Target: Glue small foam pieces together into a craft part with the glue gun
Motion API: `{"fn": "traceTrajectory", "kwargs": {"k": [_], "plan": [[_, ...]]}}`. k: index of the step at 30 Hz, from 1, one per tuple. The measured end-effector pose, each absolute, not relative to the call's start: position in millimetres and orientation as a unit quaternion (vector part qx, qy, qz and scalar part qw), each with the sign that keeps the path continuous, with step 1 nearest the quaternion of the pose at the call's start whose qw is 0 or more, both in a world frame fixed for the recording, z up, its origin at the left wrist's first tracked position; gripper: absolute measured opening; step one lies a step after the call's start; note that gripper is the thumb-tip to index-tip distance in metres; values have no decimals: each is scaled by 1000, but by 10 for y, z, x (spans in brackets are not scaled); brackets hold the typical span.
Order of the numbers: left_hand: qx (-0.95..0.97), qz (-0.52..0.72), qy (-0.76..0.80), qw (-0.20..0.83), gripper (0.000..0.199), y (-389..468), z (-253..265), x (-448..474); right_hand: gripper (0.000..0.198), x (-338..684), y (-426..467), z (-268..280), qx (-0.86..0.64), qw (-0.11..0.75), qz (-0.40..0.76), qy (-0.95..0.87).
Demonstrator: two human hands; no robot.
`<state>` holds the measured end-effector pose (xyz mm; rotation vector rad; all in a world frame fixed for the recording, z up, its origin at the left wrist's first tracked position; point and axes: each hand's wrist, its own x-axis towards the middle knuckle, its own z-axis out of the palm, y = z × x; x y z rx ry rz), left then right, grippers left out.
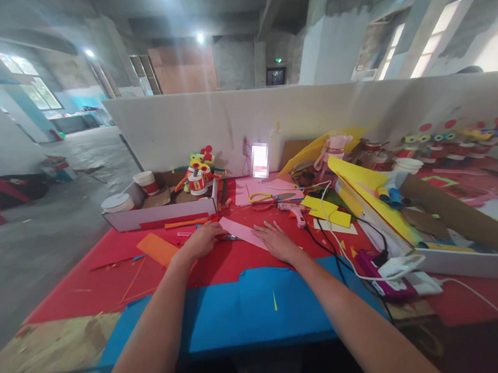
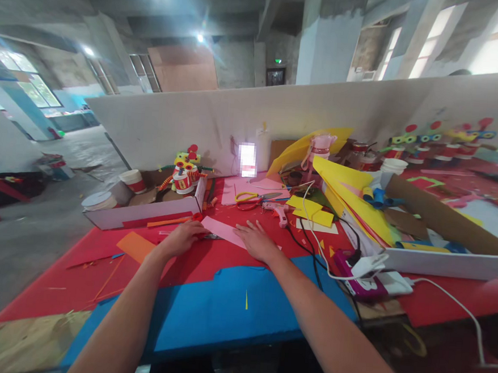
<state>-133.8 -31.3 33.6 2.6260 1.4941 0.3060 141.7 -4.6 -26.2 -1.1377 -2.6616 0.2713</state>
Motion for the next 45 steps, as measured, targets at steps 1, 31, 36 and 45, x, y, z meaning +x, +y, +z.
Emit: {"fn": "traceTrajectory", "kwargs": {"k": [1, 31, 36, 45], "plan": [[864, 100, 490, 54, 47, -312, 333, -1336, 49, 1416, -46, -261, -389, 116, 93, -909], [888, 79, 451, 38, 45, -366, 318, -1006, 55, 1322, -54, -219, -444, 118, 103, -882], [891, 85, 445, 36, 42, -366, 319, -1039, 48, 1565, -3, -152, -384, 146, 153, -899], [889, 85, 448, 41, 41, -376, 298, -972, 52, 1744, -99, -218, -371, 120, 124, -913]]}}
